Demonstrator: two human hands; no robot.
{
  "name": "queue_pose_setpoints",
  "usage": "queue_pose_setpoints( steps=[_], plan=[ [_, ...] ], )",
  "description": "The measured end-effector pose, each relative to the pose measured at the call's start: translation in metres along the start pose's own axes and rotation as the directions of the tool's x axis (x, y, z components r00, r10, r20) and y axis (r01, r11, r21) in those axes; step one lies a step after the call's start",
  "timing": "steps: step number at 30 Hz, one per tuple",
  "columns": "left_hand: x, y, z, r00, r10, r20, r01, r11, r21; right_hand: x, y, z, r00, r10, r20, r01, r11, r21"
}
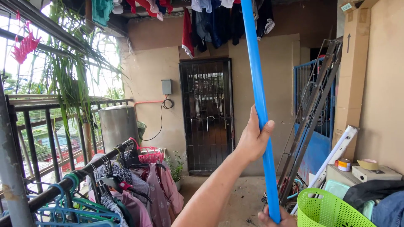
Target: Hang small pieces of laundry from a basket onto a multi-clip hanger and then hang the assembly on a laundry rack.
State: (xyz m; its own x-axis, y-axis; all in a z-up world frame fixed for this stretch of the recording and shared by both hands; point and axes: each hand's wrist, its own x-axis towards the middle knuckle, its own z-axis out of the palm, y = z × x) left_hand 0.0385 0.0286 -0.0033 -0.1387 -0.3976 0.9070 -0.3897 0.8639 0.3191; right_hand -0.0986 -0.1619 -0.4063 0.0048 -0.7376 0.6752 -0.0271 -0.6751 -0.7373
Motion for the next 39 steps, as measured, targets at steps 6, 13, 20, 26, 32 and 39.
queue_pose_setpoints(
  steps=[6,13,20,26,32,39],
  plan=[
    [0.003,0.016,-0.014,0.996,0.012,0.092,-0.011,1.0,-0.011,0.013,-0.232,0.012,0.932,0.36,0.039,-0.356,0.895,0.27],
    [0.021,0.013,-0.009,0.991,-0.056,0.121,0.031,0.98,0.196,0.078,-0.294,0.003,0.998,0.06,0.037,-0.07,0.907,0.414],
    [0.056,0.013,-0.003,0.979,0.196,-0.055,-0.185,0.97,0.161,0.15,-0.418,-0.003,0.997,-0.074,-0.029,0.079,0.871,0.485],
    [0.097,0.035,0.0,0.96,0.245,-0.134,-0.257,0.964,-0.074,0.206,-0.487,-0.006,0.979,-0.171,-0.108,0.202,0.87,0.451],
    [0.156,0.032,0.008,0.931,0.33,-0.157,-0.34,0.94,-0.035,0.278,-0.528,-0.016,0.91,-0.391,-0.138,0.408,0.785,0.467],
    [0.195,0.052,0.003,0.916,0.375,-0.143,-0.378,0.926,0.007,0.324,-0.568,-0.035,0.844,-0.508,-0.173,0.537,0.795,0.284]
  ],
)
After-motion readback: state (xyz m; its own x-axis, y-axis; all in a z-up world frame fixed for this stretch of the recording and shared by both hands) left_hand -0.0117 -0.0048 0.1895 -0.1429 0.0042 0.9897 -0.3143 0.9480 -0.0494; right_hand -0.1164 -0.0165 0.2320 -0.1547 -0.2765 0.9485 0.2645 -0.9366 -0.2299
